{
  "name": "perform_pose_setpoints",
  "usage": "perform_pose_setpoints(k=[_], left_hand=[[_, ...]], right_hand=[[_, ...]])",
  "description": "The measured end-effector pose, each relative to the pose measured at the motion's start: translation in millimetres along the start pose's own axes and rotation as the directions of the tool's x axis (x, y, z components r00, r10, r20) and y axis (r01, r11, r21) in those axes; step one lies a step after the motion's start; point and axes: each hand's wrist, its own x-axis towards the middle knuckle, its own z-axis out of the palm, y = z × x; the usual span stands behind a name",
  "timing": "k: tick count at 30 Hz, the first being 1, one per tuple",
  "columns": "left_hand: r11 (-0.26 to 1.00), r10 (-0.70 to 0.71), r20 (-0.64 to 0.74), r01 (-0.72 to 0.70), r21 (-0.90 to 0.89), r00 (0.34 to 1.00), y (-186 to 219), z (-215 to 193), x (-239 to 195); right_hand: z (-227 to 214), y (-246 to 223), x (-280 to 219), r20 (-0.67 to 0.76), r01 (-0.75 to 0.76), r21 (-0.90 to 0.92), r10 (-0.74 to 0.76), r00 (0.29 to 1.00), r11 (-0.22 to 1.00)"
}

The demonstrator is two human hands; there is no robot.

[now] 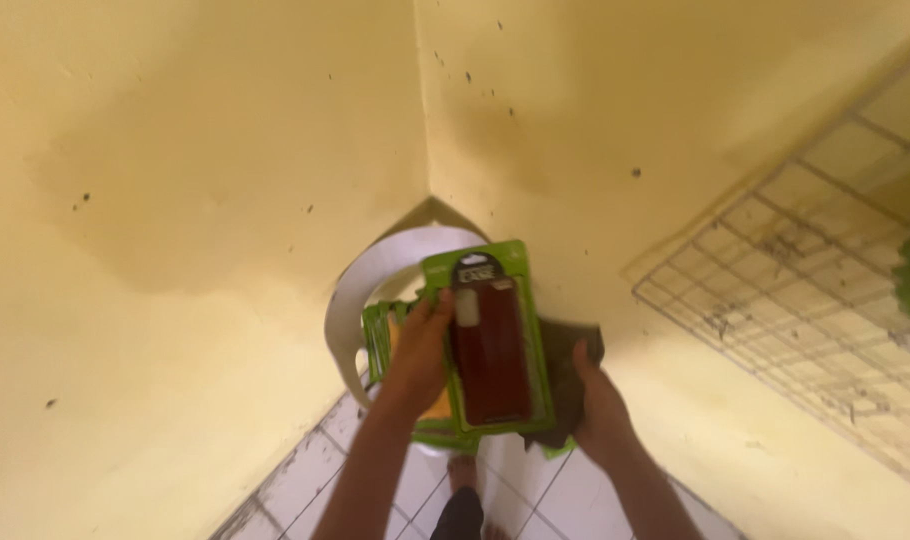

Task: The person repeatedly picks up packaged phone cases from a white plastic chair, wipes them with a dark cloth, and hangs them on a wall-mounted wire grid display. The person handles multiple cases one at a time, moving between the chair and the display rack.

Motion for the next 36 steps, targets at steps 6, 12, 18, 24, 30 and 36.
perform_pose_setpoints(k=[6, 12, 18, 24, 30, 36], left_hand=[[0.671, 0.584, -0.105, -0.405, 0.621, 0.805, -47.0, 37.7, -54.6], [0.861, 0.34, 0.182, -0.383, 0.336, 0.923, -41.4, 28.7, -110.5], [0.987, -0.153, -0.102, 0.148, -0.054, 0.983, -6.6, -17.1, -112.1], [0.947, -0.169, 0.108, 0.192, -0.259, 0.98, 1.7, -60.1, -137.1], [0.942, -0.115, 0.275, 0.193, -0.275, 0.954, -9.9, -65.9, -141.6], [0.924, -0.076, 0.346, 0.197, -0.327, 0.935, 10.5, -81.8, -148.9]], right_hand=[[51.2, 8.3, -86.0, 0.181, 0.36, -0.804, -0.383, 0.906, 0.473], [74.0, 42.8, -141.4, 0.674, 0.848, -0.516, -0.552, 0.491, 0.123], [45.1, 72.3, -129.4, 0.663, 0.644, -0.466, -0.242, 0.708, 0.607], [35.4, 30.3, -139.6, 0.137, 0.368, -0.546, -0.353, 0.926, 0.752], [123.3, 69.7, -167.9, 0.812, 0.774, -0.464, -0.555, 0.179, -0.431], [153.5, 103.2, -194.9, 0.874, 0.655, -0.484, -0.358, 0.329, -0.581]])
